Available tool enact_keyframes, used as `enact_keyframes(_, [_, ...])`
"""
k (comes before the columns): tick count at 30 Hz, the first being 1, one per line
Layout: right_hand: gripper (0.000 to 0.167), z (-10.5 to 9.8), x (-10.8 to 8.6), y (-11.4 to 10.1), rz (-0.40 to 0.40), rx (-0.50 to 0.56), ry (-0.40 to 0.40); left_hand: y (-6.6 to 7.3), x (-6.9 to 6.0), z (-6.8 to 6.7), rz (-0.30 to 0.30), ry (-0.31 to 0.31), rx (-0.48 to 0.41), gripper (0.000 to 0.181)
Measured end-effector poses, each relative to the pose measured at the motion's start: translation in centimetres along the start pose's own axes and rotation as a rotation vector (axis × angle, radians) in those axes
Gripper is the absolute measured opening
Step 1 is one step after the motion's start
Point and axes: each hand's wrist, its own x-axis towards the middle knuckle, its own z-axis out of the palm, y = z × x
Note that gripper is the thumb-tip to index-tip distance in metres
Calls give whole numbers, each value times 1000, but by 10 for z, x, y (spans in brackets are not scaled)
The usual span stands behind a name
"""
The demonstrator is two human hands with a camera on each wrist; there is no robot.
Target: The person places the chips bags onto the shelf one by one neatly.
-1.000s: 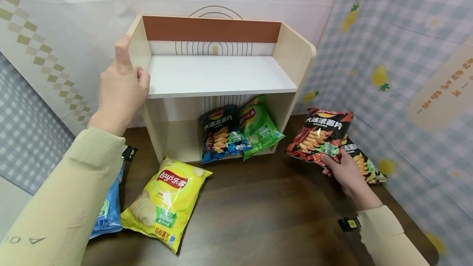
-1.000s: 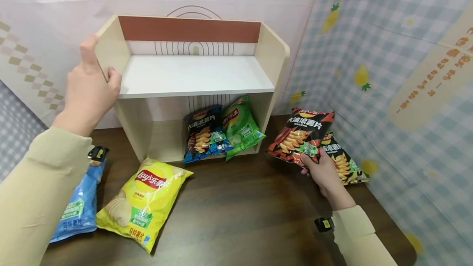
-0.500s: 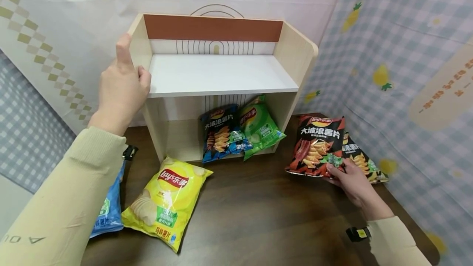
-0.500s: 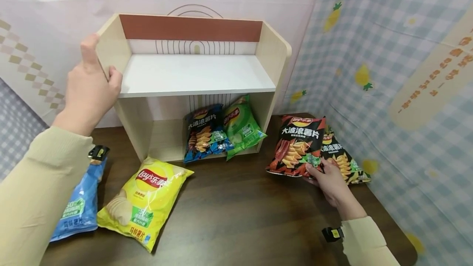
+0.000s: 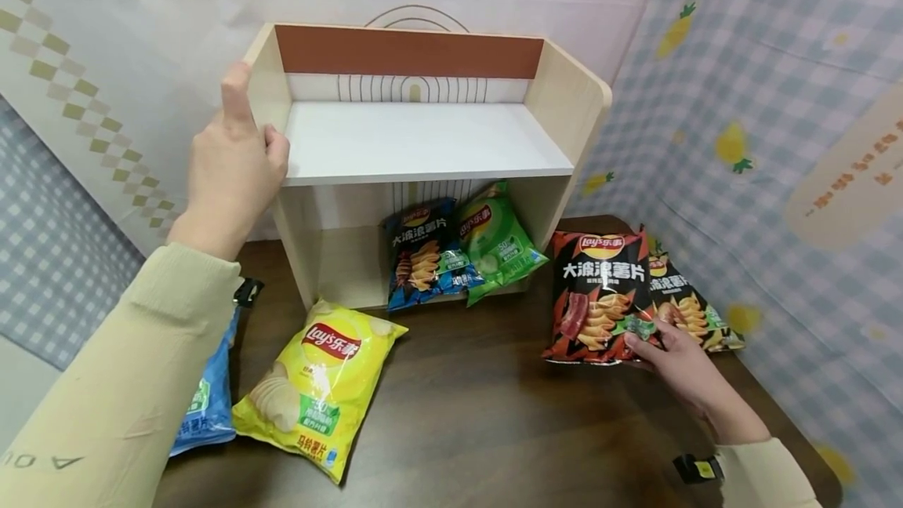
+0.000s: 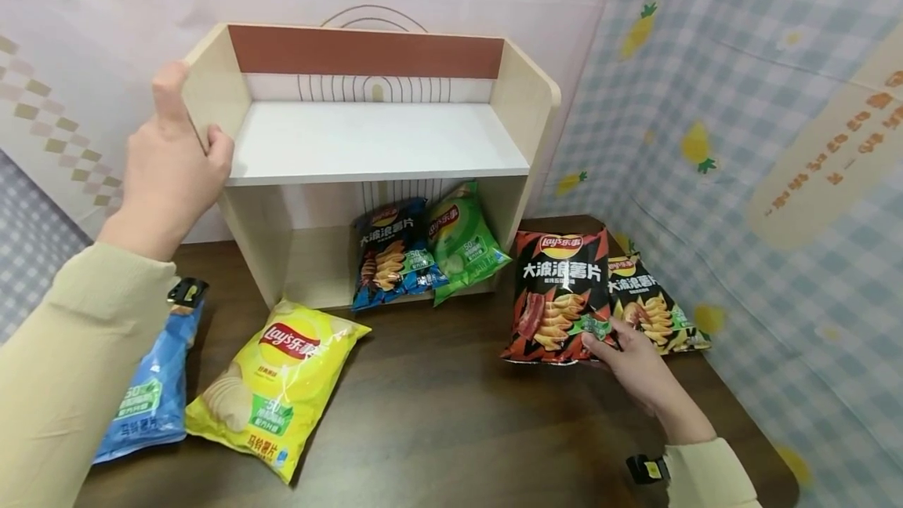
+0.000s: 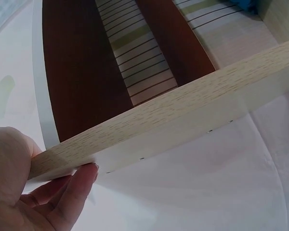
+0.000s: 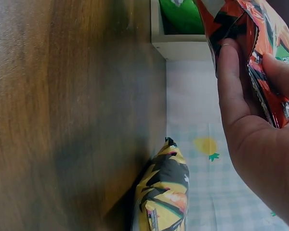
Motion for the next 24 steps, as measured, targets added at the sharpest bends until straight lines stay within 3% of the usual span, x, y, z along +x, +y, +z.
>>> enact_keyframes(8, [67, -5, -11, 20, -97, 221, -38, 3, 1, 0, -1, 1, -3, 59])
enact_keyframes(12, [46, -6, -13, 28, -167, 265, -79, 2, 0, -1, -17, -5, -2, 59])
enact_keyframes(15, [35, -3, -16, 29, -173, 246, -106, 1, 0, -2, -24, -10, -1, 59])
enact_keyframes(21, [44, 13, -15, 11, -127, 192, -146, 2, 0, -2, -18, -8, -2, 59])
enact_keyframes(24, [47, 24, -10, -1, -149, 188, -185, 3, -1, -1, -12, -7, -3, 58])
